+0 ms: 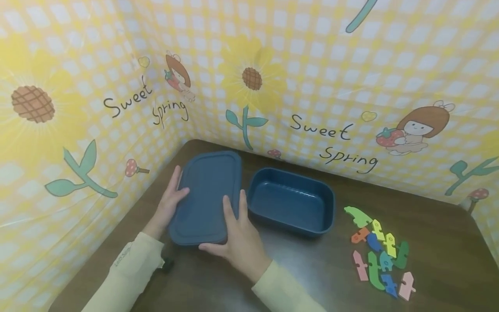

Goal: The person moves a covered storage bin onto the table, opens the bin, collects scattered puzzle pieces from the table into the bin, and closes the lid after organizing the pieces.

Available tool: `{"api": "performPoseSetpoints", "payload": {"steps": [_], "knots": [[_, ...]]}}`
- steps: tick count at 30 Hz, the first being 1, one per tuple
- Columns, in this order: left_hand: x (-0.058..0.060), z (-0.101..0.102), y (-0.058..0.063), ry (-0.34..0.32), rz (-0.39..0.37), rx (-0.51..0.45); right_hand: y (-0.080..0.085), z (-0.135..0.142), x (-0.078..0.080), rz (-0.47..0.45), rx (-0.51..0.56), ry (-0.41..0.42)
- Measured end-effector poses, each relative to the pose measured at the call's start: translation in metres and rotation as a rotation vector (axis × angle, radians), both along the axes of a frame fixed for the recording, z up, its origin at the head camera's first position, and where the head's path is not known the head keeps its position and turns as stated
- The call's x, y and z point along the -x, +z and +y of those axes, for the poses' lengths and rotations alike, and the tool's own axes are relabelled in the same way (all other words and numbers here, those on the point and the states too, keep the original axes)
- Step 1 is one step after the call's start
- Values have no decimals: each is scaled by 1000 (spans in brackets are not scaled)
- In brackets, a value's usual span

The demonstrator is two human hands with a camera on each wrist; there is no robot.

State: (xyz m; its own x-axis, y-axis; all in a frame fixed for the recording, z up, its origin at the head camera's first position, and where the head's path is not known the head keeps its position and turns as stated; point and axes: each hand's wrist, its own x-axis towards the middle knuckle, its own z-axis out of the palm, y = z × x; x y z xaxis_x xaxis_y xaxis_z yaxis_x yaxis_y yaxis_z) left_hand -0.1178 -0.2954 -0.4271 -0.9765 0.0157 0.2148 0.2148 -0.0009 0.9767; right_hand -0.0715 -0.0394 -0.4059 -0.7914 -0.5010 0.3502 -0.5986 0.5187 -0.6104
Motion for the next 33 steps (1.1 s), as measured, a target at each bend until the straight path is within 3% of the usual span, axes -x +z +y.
{"api": "performPoseSetpoints", "payload": {"steps": [6, 16, 25, 33], "knots": [[0, -9, -2, 15, -81, 81, -9, -8, 7, -32, -8, 25], [19, -17, 3, 10, -170, 288, -13, -17, 20, -83, -49, 38], [42, -28, -4, -116, -272, 532, -15, -25, 32, -345, -43, -13], [62, -33, -8, -198, -356, 655, -24, -41, 37, -459, -176, -97]]}}
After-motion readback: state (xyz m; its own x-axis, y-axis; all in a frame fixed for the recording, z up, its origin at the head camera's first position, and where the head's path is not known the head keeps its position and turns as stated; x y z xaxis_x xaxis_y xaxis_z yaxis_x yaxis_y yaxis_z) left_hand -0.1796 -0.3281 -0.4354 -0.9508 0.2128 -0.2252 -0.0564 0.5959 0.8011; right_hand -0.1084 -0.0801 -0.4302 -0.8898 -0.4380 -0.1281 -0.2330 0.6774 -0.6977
